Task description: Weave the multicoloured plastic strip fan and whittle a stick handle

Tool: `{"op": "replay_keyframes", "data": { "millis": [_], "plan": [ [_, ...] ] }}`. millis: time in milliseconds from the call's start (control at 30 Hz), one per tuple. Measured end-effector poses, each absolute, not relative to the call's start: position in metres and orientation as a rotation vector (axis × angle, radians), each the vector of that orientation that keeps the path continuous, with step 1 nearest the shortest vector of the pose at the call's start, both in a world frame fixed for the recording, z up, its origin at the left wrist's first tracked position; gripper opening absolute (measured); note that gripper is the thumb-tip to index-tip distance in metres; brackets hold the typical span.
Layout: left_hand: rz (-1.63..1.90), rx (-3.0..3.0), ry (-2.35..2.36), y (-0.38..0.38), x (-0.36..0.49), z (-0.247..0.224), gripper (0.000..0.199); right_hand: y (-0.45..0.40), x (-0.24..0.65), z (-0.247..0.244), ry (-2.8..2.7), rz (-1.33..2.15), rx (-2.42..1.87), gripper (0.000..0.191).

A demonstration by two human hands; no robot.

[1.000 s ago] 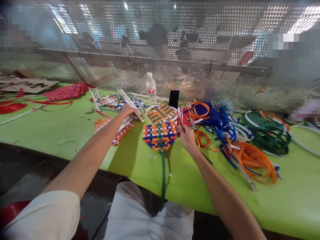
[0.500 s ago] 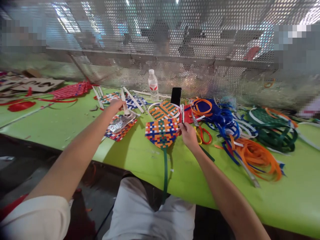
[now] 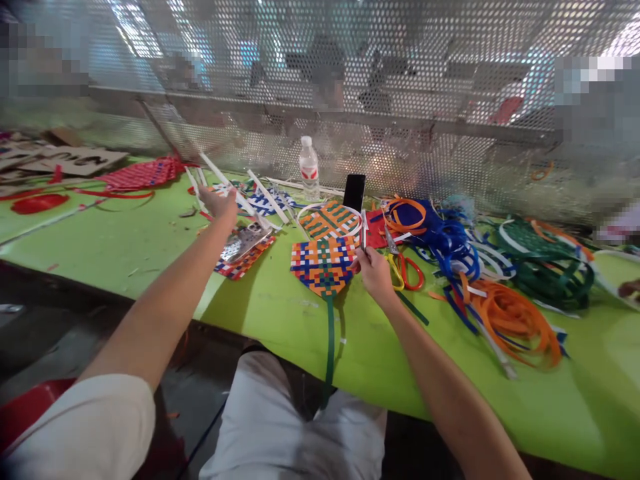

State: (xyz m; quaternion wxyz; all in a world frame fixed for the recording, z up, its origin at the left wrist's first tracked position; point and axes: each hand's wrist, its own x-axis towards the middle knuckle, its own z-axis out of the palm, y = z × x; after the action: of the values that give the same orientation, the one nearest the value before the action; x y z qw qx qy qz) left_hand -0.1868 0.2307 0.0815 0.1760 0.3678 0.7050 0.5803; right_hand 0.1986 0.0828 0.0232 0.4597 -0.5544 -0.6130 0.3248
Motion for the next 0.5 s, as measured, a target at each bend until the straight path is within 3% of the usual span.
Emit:
{"op": "replay_keyframes", "data": {
  "millis": [167, 267, 333, 400, 467, 500],
  "plan": [
    [1.768, 1.199, 1.767, 0.228, -0.16, 0.087, 0.032, 0.085, 0.2, 0.021, -1.496, 0.789, -1.341, 0.049],
    [1.654, 1.28, 1.522, 0.198, -0.107, 0.088, 0.062, 0.086, 0.201, 0.016, -1.498, 0.806, -1.334, 0.048],
    [1.575, 1.314, 1.31, 0.148, -0.069, 0.095, 0.071, 0.087, 0.201, 0.013, -1.49, 0.807, -1.34, 0.047],
    [1.234, 1.263, 0.797, 0.081, -0.04, 0.103, 0.058, 0.088, 0.202, 0.012, -1.476, 0.804, -1.35, 0.046],
    [0.548, 1.266, 0.429, 0.012, -0.024, 0.106, 0.042, 0.088, 0.202, 0.012, -1.467, 0.81, -1.353, 0.047],
    [0.192, 1.304, 0.297, -0.018, -0.02, 0.102, 0.048, 0.088, 0.202, 0.013, -1.467, 0.813, -1.353, 0.047]
  ]
}}
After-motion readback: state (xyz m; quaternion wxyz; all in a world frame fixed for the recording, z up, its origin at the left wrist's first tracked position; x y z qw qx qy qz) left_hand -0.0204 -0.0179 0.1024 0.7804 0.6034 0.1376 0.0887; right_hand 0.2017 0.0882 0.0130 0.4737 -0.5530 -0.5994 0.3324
